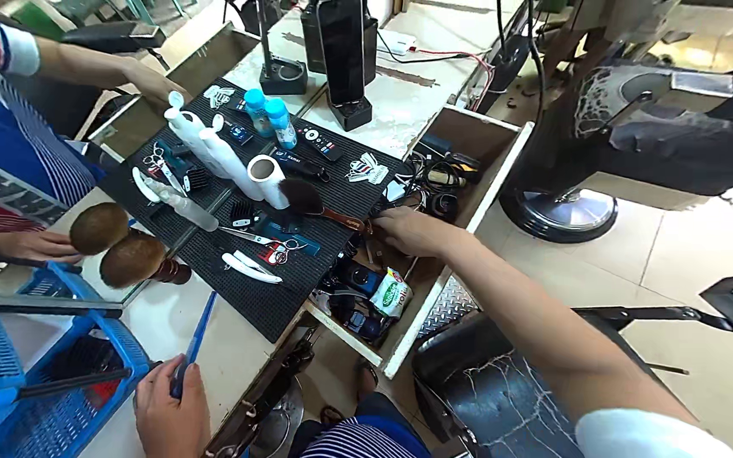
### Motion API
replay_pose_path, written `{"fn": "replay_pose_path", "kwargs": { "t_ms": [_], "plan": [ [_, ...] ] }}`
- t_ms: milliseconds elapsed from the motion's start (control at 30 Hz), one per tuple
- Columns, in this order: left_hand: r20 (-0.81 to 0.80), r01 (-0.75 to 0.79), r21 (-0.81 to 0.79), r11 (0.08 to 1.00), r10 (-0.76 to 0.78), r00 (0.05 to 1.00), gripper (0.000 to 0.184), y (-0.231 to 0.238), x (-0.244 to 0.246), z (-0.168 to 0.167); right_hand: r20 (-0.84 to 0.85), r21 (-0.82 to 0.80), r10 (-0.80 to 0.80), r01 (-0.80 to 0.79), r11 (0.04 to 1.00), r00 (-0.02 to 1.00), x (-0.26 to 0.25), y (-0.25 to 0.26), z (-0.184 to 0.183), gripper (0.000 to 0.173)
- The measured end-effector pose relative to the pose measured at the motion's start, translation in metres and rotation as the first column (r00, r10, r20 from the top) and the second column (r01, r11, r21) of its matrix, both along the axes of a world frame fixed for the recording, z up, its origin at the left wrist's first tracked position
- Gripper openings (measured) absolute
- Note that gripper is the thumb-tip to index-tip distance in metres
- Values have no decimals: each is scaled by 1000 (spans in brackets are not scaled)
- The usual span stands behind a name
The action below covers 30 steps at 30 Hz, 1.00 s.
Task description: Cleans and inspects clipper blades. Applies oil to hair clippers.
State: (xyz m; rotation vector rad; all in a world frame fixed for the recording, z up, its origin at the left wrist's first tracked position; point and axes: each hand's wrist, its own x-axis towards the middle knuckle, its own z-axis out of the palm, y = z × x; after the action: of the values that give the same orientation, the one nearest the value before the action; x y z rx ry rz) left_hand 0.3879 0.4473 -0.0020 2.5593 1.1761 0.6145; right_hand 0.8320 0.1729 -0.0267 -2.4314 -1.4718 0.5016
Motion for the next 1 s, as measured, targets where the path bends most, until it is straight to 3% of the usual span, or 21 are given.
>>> {"fn": "replay_pose_path", "kwargs": {
  "t_ms": [67, 133, 233, 300, 433, 600, 767, 1000],
  "plan": [
    [17, -9, 8, 1000, 9, 1000, 41, 0, -1, -2, 98, -174, 91, -73, 982, 991, 4, 34, -24, 47],
    [26, -23, 3, 1000, 23, 999, 41, 0, -1, -3, 125, -269, 136, -98, 958, 983, 9, 51, -35, 44],
    [33, -49, -12, 999, 49, 998, 41, 1, -1, -5, 110, -401, 112, -59, 914, 988, 13, 67, -35, 39],
    [39, -53, -13, 999, 53, 998, 41, 3, -4, -6, 80, -432, 77, -35, 901, 994, 14, 73, -40, 46],
    [44, -25, -18, 1000, 26, 999, 39, 4, -6, -6, 56, -316, 91, -69, 946, 994, 11, 61, -36, 67],
    [68, -6, -37, 999, 8, 998, 37, 2, -9, -3, 99, -210, 138, -115, 971, 985, -19, 33, -8, 64],
    [92, 65, -71, 995, -58, 994, 45, 0, -21, 1, 123, -136, 116, -99, 986, 986, -80, 4, 51, 56],
    [182, 179, -6, 984, -175, 968, 56, -33, -77, 26, 88, 282, 38, -61, 958, 995, -196, -33, 87, 52]
  ]
}}
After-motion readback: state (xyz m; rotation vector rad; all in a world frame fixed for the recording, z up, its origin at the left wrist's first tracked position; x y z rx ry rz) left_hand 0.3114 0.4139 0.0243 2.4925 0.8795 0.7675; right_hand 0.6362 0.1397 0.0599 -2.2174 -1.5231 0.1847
